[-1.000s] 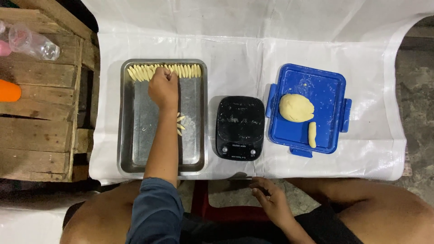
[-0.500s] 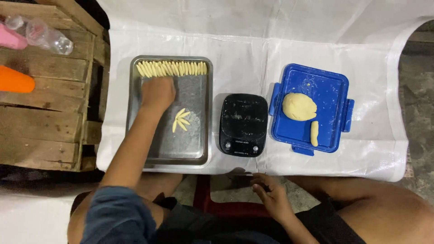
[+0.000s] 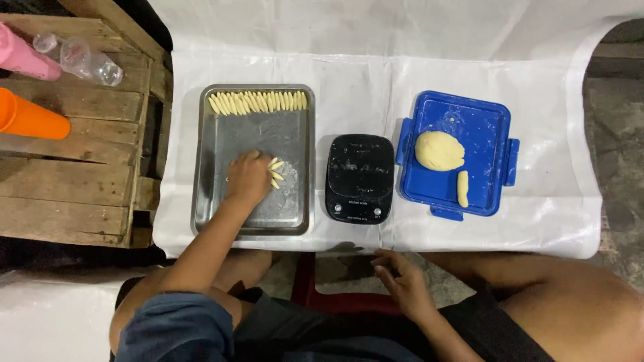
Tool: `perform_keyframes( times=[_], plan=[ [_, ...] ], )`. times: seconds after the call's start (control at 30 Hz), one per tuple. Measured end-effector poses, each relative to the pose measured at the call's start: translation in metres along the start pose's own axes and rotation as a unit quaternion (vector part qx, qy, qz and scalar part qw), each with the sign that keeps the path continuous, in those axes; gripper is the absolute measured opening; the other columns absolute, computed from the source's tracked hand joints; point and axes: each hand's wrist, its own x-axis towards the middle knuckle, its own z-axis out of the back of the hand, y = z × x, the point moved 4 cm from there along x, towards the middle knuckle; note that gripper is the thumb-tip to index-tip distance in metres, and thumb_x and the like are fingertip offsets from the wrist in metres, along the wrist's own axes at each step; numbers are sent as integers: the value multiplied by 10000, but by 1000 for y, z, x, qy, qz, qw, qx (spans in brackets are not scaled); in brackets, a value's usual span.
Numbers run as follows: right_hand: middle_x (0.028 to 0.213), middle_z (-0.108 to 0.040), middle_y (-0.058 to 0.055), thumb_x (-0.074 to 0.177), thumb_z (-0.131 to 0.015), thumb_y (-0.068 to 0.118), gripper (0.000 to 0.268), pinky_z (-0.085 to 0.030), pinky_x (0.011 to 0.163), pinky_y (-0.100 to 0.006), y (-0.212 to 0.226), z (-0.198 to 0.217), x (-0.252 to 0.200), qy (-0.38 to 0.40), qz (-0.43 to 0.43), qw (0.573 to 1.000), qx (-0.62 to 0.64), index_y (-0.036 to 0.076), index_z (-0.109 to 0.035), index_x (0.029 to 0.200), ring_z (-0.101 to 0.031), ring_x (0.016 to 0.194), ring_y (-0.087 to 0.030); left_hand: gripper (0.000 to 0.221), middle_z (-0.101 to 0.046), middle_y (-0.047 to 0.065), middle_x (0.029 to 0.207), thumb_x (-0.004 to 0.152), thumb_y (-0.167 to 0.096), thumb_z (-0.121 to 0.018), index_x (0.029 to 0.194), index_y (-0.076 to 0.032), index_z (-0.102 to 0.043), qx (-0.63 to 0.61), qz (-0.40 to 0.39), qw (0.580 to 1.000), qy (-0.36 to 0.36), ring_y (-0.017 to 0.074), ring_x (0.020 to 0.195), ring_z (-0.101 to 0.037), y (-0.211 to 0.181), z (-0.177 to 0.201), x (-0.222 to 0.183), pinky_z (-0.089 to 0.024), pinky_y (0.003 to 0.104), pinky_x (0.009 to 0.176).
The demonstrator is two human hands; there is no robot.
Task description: Organizing and weighing small pieces of shaped dough using a digital scale and a tray.
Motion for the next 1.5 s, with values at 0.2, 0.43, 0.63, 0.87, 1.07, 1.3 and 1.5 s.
perform_keyframes(
  times=[0.2, 0.43, 0.63, 0.87, 1.07, 1.3, 1.5],
  plan=[
    [1101, -832, -51, 922, -673, 236, 406, -596, 821, -299, -8, -3, -1, -5, 2, 1000, 23, 119, -679, 1310, -792, 978, -162, 140, -717, 39, 1019, 881, -142, -648, 1003, -141, -716, -204, 81, 974, 55, 248, 900, -655, 8, 3, 5, -478, 424, 673],
    [1105, -825, -53, 933, -655, 310, 414, -611, 810, -316, -11, -3, -1, -8, 30, 1000, -6, 124, -676, 1303, -812, 934, -177, 247, -697, 107, 973, 913, -128, -633, 1101, -91, -789, -60, -50, 997, -16, 330, 891, -651, 3, -8, 4, -534, 464, 714],
    [1158, -825, -64, 934, -662, 269, 405, -595, 921, -325, -11, -6, 0, -2, -17, 1000, -12, 131, -676, 1315, -781, 1077, -190, 70, -654, 46, 908, 885, -87, -725, 945, -123, -724, -93, -58, 994, 26, 259, 869, -624, -4, 6, 4, -510, 404, 732],
    [1121, -825, -78, 928, -680, 232, 398, -646, 842, -315, -16, -6, 1, -24, 50, 998, -22, 112, -679, 1308, -805, 1017, -189, 74, -674, 49, 860, 875, -103, -748, 859, -138, -685, -21, -125, 990, 58, 264, 825, -647, -8, 10, 7, -515, 438, 721],
    [1110, -828, -94, 927, -683, 197, 379, -660, 840, -312, -28, -9, 4, -27, 40, 999, 7, 98, -678, 1293, -808, 1003, -197, 155, -640, 55, 820, 928, -217, -742, 827, -102, -714, 8, -122, 989, 83, 245, 798, -648, -20, 13, 6, -557, 427, 763],
    [1081, -836, -36, 924, -685, 283, 403, -616, 847, -313, -19, -6, 4, -28, 23, 999, -27, 148, -694, 1304, -797, 1002, -168, 64, -728, 38, 845, 873, -188, -769, 832, -145, -744, -55, -52, 993, 85, 208, 734, -684, -14, 7, 23, -505, 350, 570],
    [1040, -859, 24, 895, -727, 249, 357, -594, 783, -296, -16, -6, 4, -45, 39, 996, -69, 177, -721, 1245, -798, 945, -125, 15, -713, -4, 874, 977, -162, -699, 981, -152, -709, -354, 187, 916, -22, 88, 608, -555, -6, 28, 48, -453, 234, 513]
  ],
)
